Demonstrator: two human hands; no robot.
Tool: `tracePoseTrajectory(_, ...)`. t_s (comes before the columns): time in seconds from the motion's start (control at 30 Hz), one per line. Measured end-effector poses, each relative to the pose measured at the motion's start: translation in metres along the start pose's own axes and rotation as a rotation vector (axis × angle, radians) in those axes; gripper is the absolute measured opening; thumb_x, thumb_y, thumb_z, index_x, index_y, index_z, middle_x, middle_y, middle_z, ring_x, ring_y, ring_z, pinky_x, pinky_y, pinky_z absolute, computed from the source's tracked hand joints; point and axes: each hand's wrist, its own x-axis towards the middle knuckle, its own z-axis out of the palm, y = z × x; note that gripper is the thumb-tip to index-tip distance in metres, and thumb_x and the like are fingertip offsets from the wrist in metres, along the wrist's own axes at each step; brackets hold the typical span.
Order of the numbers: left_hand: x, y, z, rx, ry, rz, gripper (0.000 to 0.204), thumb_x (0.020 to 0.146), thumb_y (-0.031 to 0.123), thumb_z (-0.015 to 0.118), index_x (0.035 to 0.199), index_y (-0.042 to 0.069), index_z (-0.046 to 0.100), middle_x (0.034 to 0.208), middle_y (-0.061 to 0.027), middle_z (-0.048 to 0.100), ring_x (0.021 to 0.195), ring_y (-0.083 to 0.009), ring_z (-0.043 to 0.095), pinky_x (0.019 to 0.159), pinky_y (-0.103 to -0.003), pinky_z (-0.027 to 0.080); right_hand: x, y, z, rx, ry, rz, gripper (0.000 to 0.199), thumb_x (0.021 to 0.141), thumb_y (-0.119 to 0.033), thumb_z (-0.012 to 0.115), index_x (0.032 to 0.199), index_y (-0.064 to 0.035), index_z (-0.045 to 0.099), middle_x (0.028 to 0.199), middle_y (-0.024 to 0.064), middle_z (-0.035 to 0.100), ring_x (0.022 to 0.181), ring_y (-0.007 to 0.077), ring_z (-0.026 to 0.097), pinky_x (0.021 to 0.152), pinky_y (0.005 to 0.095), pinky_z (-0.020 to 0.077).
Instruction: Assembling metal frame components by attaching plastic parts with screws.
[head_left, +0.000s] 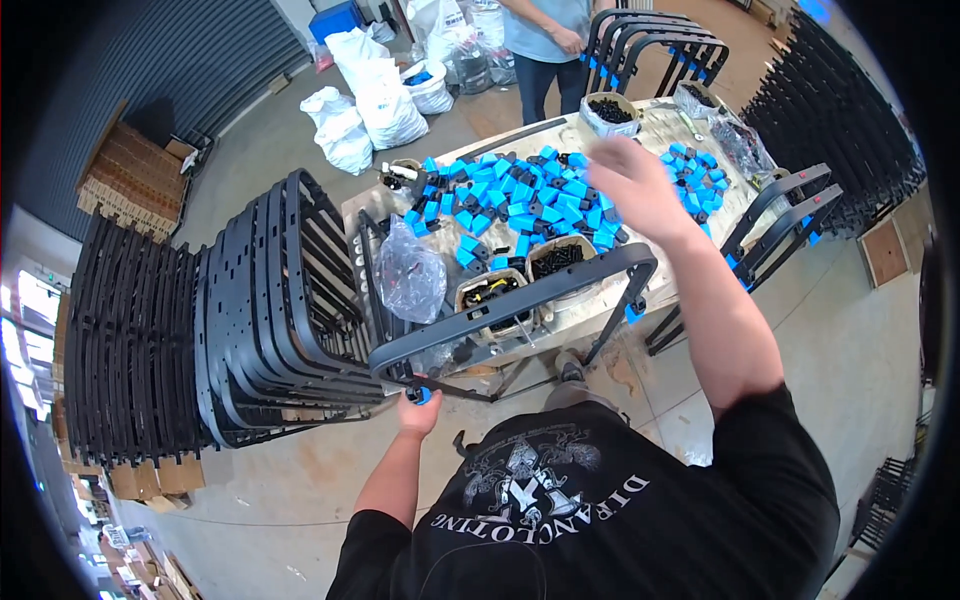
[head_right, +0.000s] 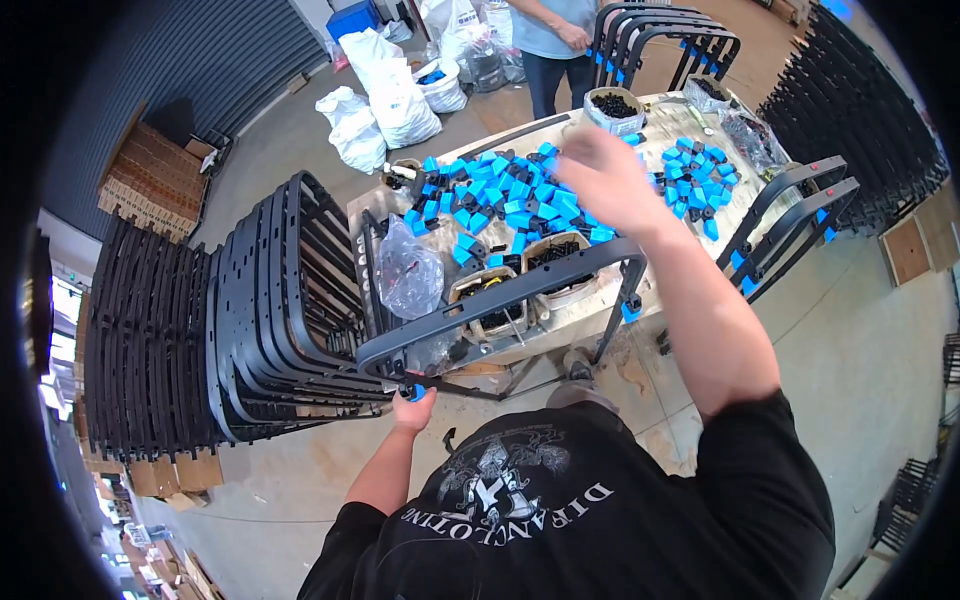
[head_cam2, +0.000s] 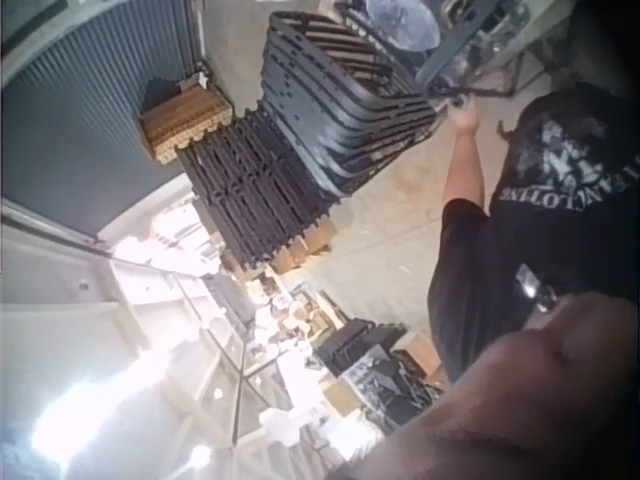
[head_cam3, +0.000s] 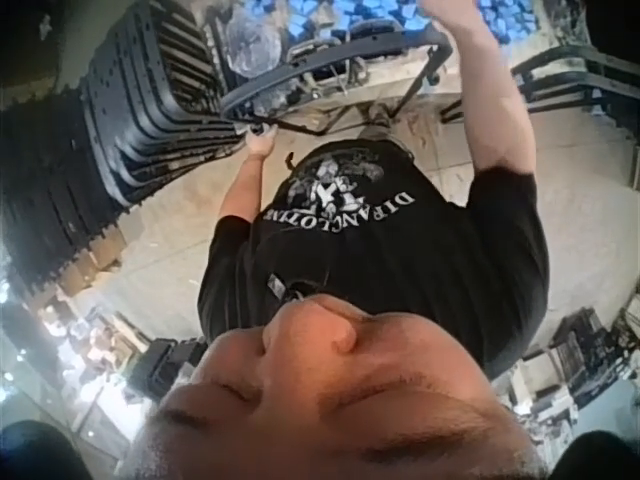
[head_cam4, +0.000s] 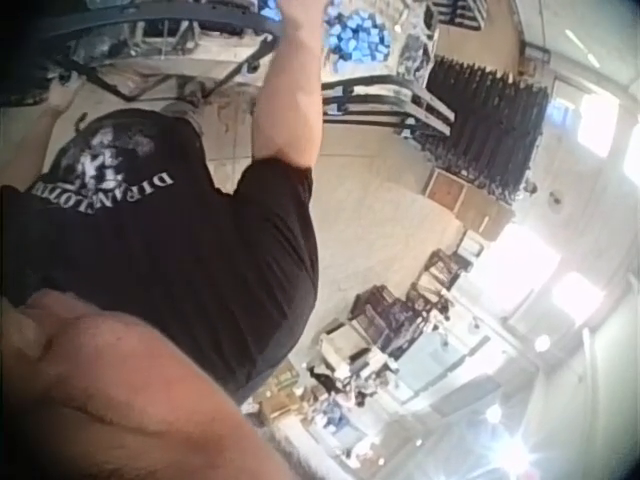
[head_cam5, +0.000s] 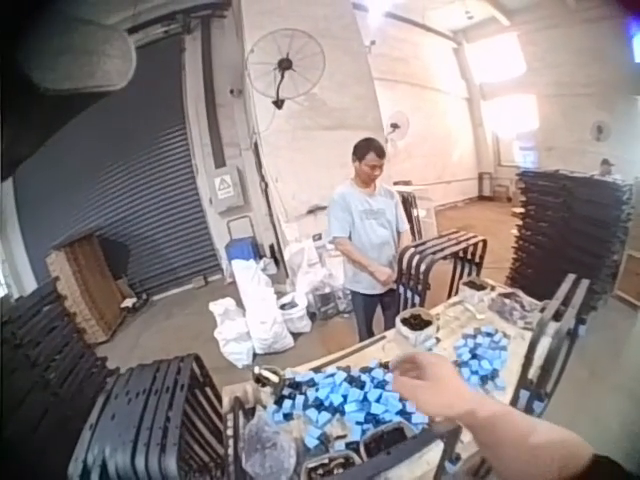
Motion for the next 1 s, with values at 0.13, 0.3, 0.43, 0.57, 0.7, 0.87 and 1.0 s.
tracePoseTrajectory(0.13,-0.010,-0.009,-0.034,0.512,-0.103,-0.221,0.071,0.073,0.044,0.085,0.125,0.001,0.061,0.113,-0.0157,0.070,0.096,-0.0253,0.069,0.087,-0.035,0.054,0.084,0.008,0.127,-0.367,-0.187,-0.105,0.042,0.083,-0.031,0.069,0.115,-0.0035,0.068,0.104,0.0204,0.073,0.098,0.0355,0.071,0.088,0.0437,0.0552)
tracePoseTrajectory(0.3,-0.041,0.175,-0.130,0.658,-0.485,-0.328,0.048,0.081,0.037,0.081,0.109,0.001,0.068,0.091,-0.0127,0.072,0.083,-0.0236,0.069,0.076,-0.035,0.055,0.085,0.074,0.162,-0.671,-0.676,-0.127,0.031,0.081,-0.026,0.064,0.097,-0.0009,0.070,0.099,0.0218,0.072,0.097,0.0390,0.069,0.086,0.0490,0.0543)
tracePoseTrajectory(0.43,-0.014,0.320,-0.160,-0.060,-0.522,0.003,0.008,0.089,0.003,0.066,0.096,-0.001,0.068,0.083,-0.0037,0.064,0.074,-0.0081,0.059,0.066,-0.024,0.049,0.091,0.085,0.168,-0.668,-0.705,-0.065,0.035,0.082,-0.029,0.069,0.107,-0.0048,0.071,0.101,0.0204,0.072,0.099,0.0359,0.069,0.085,0.0453,0.0544)
tracePoseTrajectory(0.57,0.135,0.328,-0.091,0.548,-0.567,0.324,0.027,0.087,0.013,0.054,0.103,-0.001,0.071,0.105,-0.0181,0.072,0.100,-0.0324,0.069,0.091,-0.038,0.053,0.091,0.091,0.166,-0.647,-0.825,-0.036,0.037,0.082,-0.031,0.070,0.105,-0.0024,0.070,0.101,0.0203,0.072,0.099,0.0359,0.069,0.086,0.0441,0.0540)
tracePoseTrajectory(0.7,0.257,0.197,-0.015,0.948,-0.504,0.216,0.038,0.087,0.009,0.049,0.119,0.002,0.069,0.116,-0.0222,0.070,0.114,-0.0375,0.065,0.099,-0.043,0.051,0.091,0.094,0.169,-0.603,-0.860,-0.021,0.037,0.082,-0.031,0.070,0.105,-0.0023,0.070,0.101,0.0203,0.072,0.100,0.0359,0.069,0.087,0.0440,0.0539)
tracePoseTrajectory(0.87,0.293,0.148,0.022,1.112,-0.592,0.262,0.038,0.087,0.010,0.052,0.121,0.003,0.066,0.122,-0.0244,0.067,0.116,-0.0409,0.063,0.101,-0.047,0.049,0.092,0.091,0.157,-0.589,-0.870,0.016,0.039,0.083,-0.031,0.069,0.109,-0.0027,0.069,0.107,0.0195,0.072,0.103,0.0360,0.068,0.089,0.0447,0.0538)
tracePoseTrajectory(1.0,0.299,0.158,0.036,1.011,-0.332,-0.036,0.038,0.091,0.015,0.054,0.127,0.005,0.061,0.125,-0.0258,0.065,0.115,-0.0417,0.064,0.098,-0.049,0.052,0.091,0.084,0.155,-0.568,-0.907,0.000,0.034,0.082,-0.026,0.064,0.105,-0.0029,0.072,0.106,0.0199,0.072,0.102,0.0357,0.069,0.089,0.0458,0.0546)
